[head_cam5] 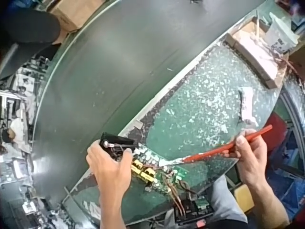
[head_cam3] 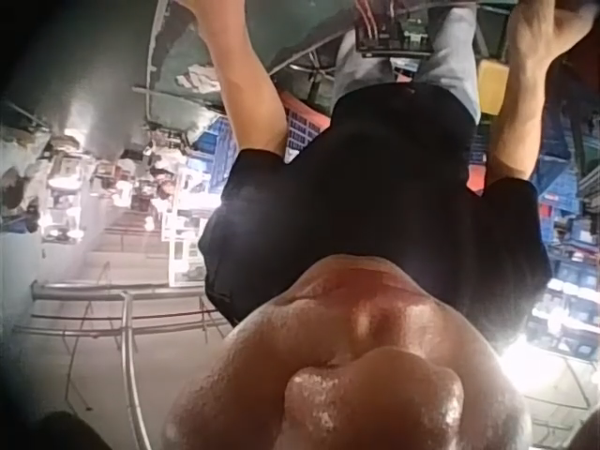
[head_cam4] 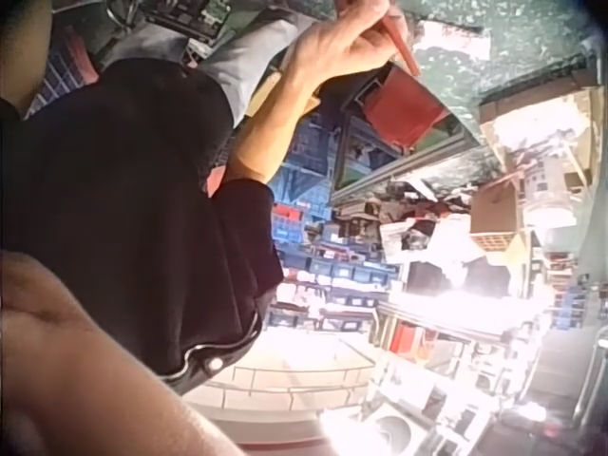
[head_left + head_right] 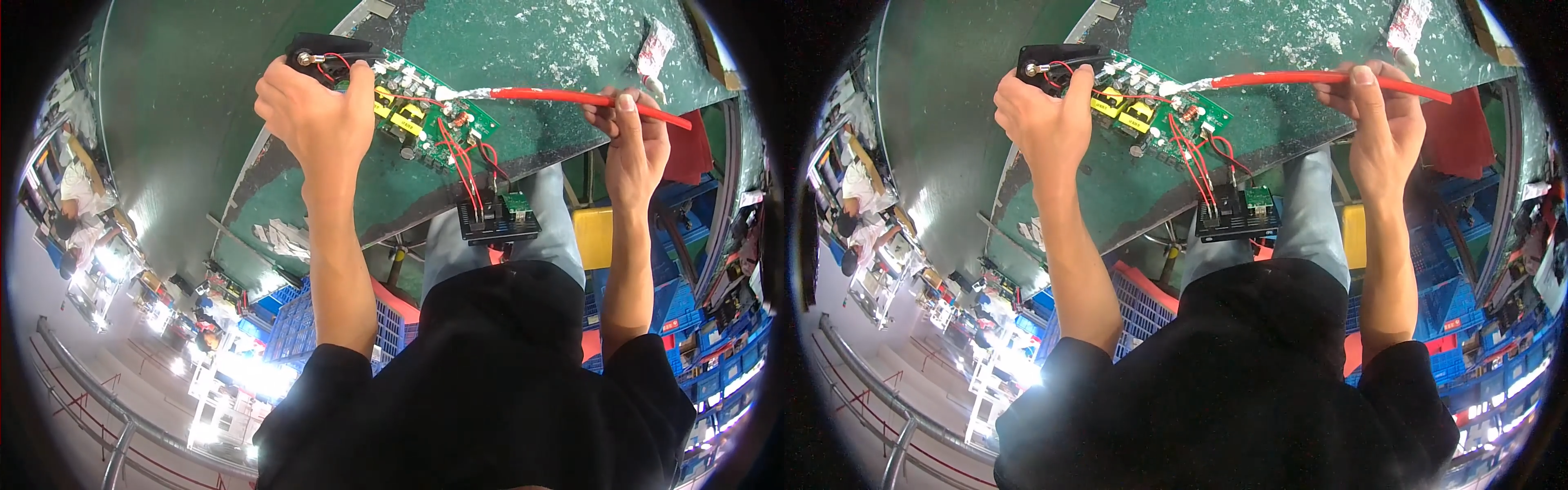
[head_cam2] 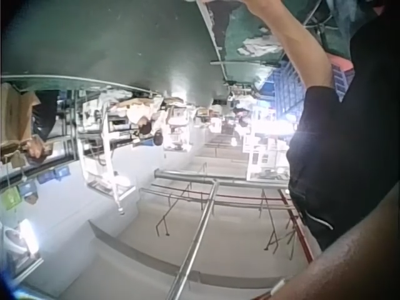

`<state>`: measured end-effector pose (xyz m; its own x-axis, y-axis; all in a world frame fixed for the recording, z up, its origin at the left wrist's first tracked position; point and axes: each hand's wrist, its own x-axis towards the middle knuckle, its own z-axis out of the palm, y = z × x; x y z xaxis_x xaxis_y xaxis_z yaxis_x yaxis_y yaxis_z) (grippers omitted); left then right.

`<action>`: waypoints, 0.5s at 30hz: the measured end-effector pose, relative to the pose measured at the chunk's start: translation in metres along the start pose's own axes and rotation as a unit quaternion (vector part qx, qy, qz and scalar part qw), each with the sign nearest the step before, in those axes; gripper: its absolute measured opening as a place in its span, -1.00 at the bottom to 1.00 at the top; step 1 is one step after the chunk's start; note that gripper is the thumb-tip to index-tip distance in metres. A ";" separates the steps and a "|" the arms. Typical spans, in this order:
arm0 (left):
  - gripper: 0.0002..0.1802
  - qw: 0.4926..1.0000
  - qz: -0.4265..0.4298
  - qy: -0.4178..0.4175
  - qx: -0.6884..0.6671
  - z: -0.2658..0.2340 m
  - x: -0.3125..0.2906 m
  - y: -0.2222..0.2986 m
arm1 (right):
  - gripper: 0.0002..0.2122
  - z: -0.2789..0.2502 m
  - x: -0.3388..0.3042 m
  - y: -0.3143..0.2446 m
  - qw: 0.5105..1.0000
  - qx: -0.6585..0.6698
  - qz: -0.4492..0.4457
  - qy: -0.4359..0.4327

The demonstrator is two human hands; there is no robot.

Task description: Assembling electronic components, connecting wires, and applying labels to circuit boards on a factory production line.

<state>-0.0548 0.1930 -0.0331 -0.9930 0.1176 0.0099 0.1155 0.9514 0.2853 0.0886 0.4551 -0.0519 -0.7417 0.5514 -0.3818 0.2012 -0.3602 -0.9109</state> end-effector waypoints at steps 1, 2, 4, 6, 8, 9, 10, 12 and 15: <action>-0.31 1.000 0.003 0.006 0.002 0.001 0.000 0.000 | -0.83 -0.002 0.001 -0.002 1.000 -0.010 -0.002 0.004; -0.32 1.000 0.006 0.011 0.004 0.002 0.000 0.000 | -0.83 -0.005 0.002 -0.003 1.000 -0.020 -0.005 0.007; -0.32 1.000 0.008 0.011 0.003 0.004 0.001 0.002 | -0.82 -0.006 0.006 -0.005 1.000 -0.011 -0.020 -0.002; -0.31 1.000 0.013 0.012 -0.001 0.004 0.003 0.006 | -0.83 0.001 0.003 -0.013 0.998 0.003 -0.028 0.061; -0.29 0.999 0.022 0.021 -0.011 0.002 0.005 0.010 | -0.84 -0.004 0.004 -0.015 0.999 -0.013 -0.033 0.027; -0.29 0.999 0.027 0.026 -0.026 -0.001 0.005 0.009 | -0.85 0.004 -0.001 -0.022 0.998 -0.011 -0.019 0.054; -0.27 0.999 0.034 0.026 0.019 0.003 0.007 0.009 | -0.86 -0.005 0.001 -0.025 1.000 -0.001 -0.023 0.021; -0.22 0.996 0.039 0.014 0.075 0.003 0.012 0.007 | -0.89 -0.016 -0.005 -0.034 0.993 0.088 -0.030 0.066; -0.18 0.997 0.034 0.030 0.069 -0.010 0.004 0.006 | -0.91 -0.058 0.008 -0.082 0.959 0.184 -0.110 0.186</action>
<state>-0.0588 0.1960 -0.0217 -0.9819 0.1699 0.0832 0.1808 0.9723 0.1480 0.1036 0.5328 0.0102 -0.4475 0.8495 -0.2793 -0.2237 -0.4087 -0.8848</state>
